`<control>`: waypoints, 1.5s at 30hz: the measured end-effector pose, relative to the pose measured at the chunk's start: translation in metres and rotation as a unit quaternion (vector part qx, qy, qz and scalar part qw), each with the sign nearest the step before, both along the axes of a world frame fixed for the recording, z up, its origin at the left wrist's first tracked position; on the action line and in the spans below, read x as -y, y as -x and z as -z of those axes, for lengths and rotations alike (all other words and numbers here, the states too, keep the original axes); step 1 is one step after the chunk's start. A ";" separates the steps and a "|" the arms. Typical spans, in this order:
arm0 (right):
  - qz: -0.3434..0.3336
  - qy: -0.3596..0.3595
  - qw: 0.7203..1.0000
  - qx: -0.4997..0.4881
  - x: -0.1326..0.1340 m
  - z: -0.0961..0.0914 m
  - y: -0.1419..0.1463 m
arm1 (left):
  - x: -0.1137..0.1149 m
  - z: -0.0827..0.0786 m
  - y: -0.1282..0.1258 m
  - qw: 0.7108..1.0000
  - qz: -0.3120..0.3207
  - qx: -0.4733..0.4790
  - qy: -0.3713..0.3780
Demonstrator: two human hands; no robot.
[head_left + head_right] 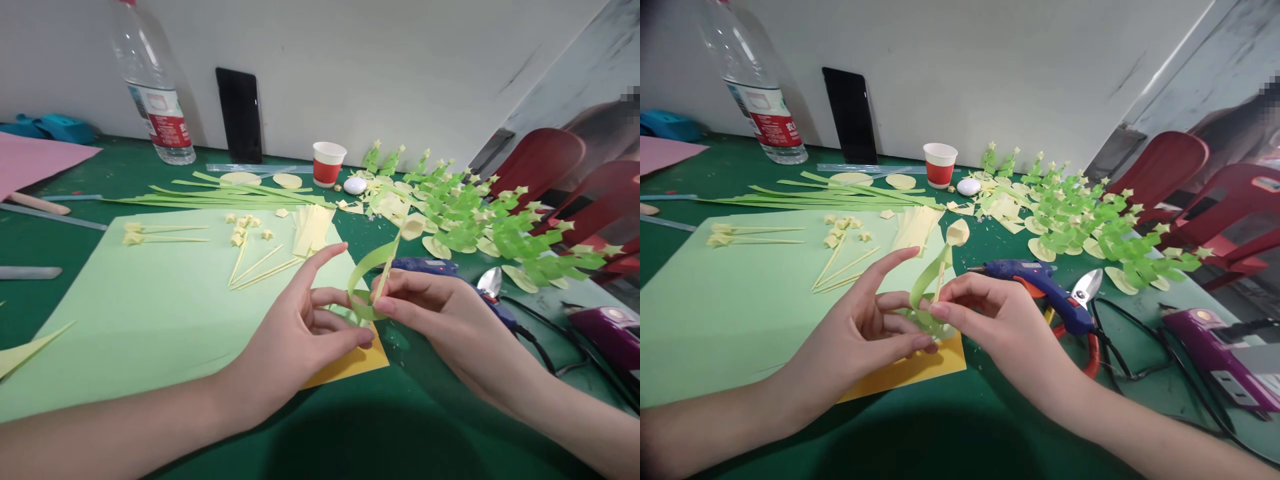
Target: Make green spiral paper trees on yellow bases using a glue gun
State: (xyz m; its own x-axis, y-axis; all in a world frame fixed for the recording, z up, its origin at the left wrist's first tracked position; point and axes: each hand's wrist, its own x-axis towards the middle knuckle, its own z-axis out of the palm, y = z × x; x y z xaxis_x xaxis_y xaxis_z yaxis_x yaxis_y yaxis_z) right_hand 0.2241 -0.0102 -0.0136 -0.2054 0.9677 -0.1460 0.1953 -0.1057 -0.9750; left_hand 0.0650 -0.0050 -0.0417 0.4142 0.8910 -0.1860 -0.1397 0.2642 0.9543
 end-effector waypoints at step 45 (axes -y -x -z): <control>0.010 -0.154 0.980 0.129 0.007 -0.023 -0.002 | -0.001 -0.004 0.001 0.997 0.063 -0.053 0.010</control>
